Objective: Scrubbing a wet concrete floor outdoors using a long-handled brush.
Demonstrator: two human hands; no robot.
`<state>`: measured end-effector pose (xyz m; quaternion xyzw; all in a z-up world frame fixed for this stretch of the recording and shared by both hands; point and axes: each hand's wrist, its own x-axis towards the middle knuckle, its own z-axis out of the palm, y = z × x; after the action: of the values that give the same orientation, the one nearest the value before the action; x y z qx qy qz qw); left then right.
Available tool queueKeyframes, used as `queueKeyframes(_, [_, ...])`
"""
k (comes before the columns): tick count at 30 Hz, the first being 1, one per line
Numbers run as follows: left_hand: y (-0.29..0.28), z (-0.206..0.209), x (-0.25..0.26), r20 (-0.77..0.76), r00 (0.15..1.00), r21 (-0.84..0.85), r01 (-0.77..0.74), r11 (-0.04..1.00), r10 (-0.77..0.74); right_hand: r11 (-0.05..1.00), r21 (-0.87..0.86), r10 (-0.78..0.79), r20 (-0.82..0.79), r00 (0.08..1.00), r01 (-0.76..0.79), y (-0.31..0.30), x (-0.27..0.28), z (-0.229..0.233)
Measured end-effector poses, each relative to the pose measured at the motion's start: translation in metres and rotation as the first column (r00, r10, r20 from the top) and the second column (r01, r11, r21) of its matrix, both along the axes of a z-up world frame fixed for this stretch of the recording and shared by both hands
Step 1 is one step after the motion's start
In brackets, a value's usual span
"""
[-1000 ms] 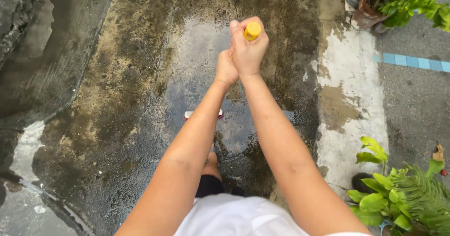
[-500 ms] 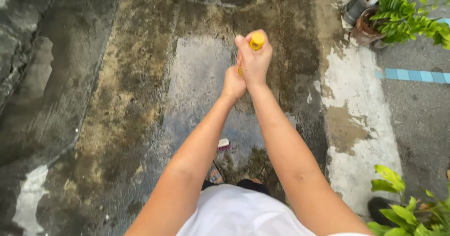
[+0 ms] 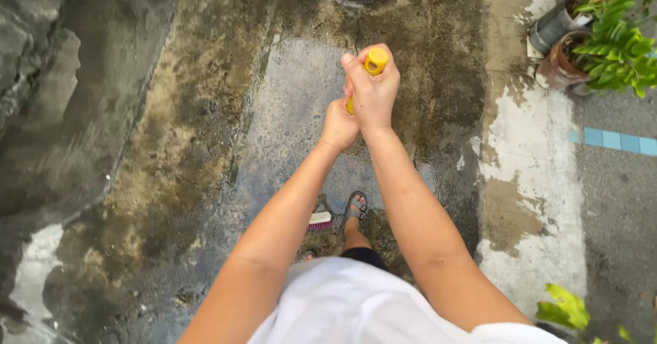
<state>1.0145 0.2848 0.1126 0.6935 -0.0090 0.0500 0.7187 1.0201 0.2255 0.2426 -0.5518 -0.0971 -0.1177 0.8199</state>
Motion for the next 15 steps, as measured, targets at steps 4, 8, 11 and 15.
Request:
queueKeyframes(4, [-0.013, 0.009, 0.019, -0.044, 0.999, 0.049, 0.013, 0.999, -0.011, 0.998, 0.017, 0.06, -0.02, 0.998, -0.06, -0.024, 0.016, 0.0])
queueKeyframes(8, [-0.043, 0.027, 0.032, -0.001, 0.998, 0.107, 0.061, 0.992, -0.062, 0.998, 0.033, 0.059, -0.027, 0.998, -0.058, -0.06, 0.033, 0.016])
queueKeyframes(11, [-0.059, 0.064, 0.06, 0.022, 0.998, 0.163, 0.054, 0.985, -0.058, 0.983, 0.115, 0.139, 0.034, 0.99, -0.142, -0.083, 0.062, 0.044])
queueKeyframes(15, [-0.064, 0.101, 0.089, 0.164, 0.986, 0.323, -0.076, 0.943, 0.024, 0.942, 0.166, 0.262, 0.178, 0.948, -0.292, -0.098, 0.085, 0.057])
